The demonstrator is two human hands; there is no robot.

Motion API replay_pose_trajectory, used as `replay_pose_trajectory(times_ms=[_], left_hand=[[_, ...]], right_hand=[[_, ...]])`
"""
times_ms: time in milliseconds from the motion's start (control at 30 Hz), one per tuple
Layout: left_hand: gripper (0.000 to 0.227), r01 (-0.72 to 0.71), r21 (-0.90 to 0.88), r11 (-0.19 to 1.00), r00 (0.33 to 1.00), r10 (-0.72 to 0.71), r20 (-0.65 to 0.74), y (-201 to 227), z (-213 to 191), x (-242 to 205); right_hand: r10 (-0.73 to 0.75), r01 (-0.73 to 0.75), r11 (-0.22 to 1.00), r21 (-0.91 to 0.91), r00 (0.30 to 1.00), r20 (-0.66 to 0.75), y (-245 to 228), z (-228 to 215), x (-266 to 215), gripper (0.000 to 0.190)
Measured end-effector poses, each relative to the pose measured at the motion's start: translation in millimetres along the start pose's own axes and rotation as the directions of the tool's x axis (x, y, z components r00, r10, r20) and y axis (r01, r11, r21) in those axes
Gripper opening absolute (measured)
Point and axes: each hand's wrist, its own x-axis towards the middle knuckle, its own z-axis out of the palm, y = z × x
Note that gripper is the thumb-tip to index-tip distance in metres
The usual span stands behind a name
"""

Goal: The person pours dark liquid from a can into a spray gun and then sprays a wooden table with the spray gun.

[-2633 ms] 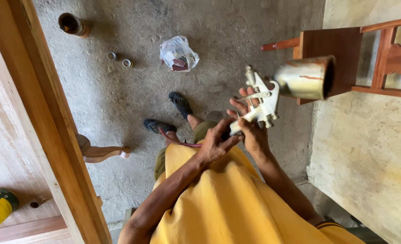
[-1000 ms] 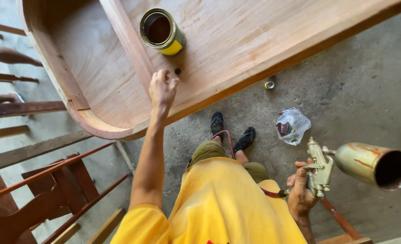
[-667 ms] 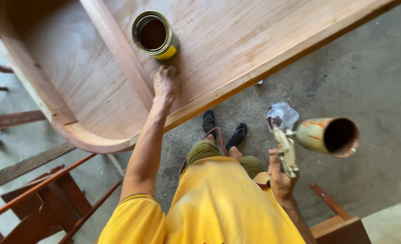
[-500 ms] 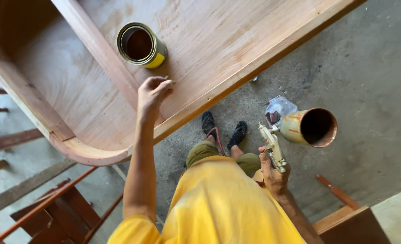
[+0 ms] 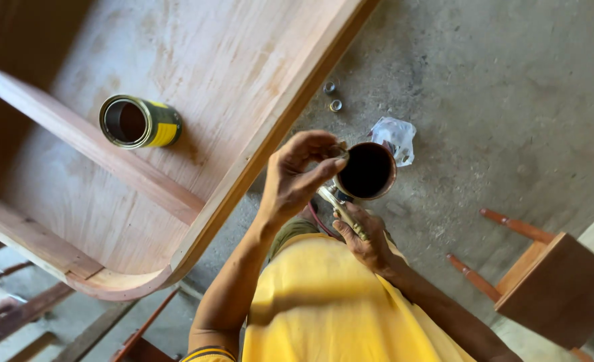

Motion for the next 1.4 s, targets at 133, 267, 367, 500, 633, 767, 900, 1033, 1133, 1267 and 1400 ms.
replay_pose_trajectory(times_ms=[133, 267, 367, 500, 633, 767, 900, 1033, 1133, 1267, 1400], left_hand=[[0.047, -0.016, -0.077, 0.997, 1.000, 0.016, -0.001, 14.1, 0.8, 2.7], [0.049, -0.020, -0.016, 1.000, 0.993, 0.018, -0.117, -12.6, -15.2, 6.1], [0.042, 0.167, 0.071, 0.983, 0.982, -0.160, -0.096, -38.2, -17.9, 1.6], [0.032, 0.501, 0.094, 0.860, 0.841, -0.510, 0.182, -55.1, -6.8, -2.9], [0.025, 0.633, -0.020, 0.774, 0.754, -0.610, 0.245, -75.3, -1.3, -1.9], [0.022, 0.695, -0.058, 0.717, 0.698, -0.654, 0.291, -88.6, -0.4, 2.5], [0.023, 0.648, 0.081, 0.757, 0.678, -0.622, 0.392, -91.5, -2.6, 8.4], [0.022, 0.589, 0.031, 0.808, 0.700, -0.528, 0.481, -76.7, 6.9, 10.9], [0.020, 0.681, 0.020, 0.732, 0.649, -0.616, 0.446, -80.4, 11.6, 8.5], [0.015, 0.491, -0.098, 0.866, 0.752, -0.364, 0.549, -88.6, 15.7, 3.1], [0.016, 0.463, -0.240, 0.853, 0.804, -0.291, 0.518, -98.2, 21.0, -2.1]], right_hand=[[0.023, -0.023, 1.000, 0.001, 0.998, -0.056, 5.4, -8.4, -10.8, 0.030], [0.178, -0.174, 0.971, 0.166, 0.984, -0.012, 21.5, -19.9, -27.6, 0.023], [0.132, -0.126, 0.971, 0.204, 0.991, -0.020, 15.3, -35.3, -40.9, 0.020], [-0.012, 0.035, 0.973, 0.227, 0.994, -0.104, 21.0, -44.5, -47.7, 0.020], [0.091, -0.075, 0.975, 0.211, 0.994, -0.064, 20.3, -48.1, -48.8, 0.033], [-0.075, 0.113, 0.953, 0.281, 0.987, -0.143, 27.0, -45.7, -55.8, 0.047], [0.138, -0.107, 0.931, 0.348, 0.988, -0.065, 21.9, -45.3, -64.0, 0.049], [0.231, -0.194, 0.878, 0.437, 0.972, -0.034, 11.5, -51.0, -63.0, 0.050], [0.234, -0.174, 0.811, 0.559, 0.972, -0.037, 13.8, -51.4, -67.5, 0.037], [0.283, -0.212, 0.803, 0.557, 0.958, -0.043, 10.9, -51.7, -65.7, 0.027], [0.296, -0.215, 0.804, 0.555, 0.953, -0.060, 6.4, -54.0, -63.8, 0.022]])
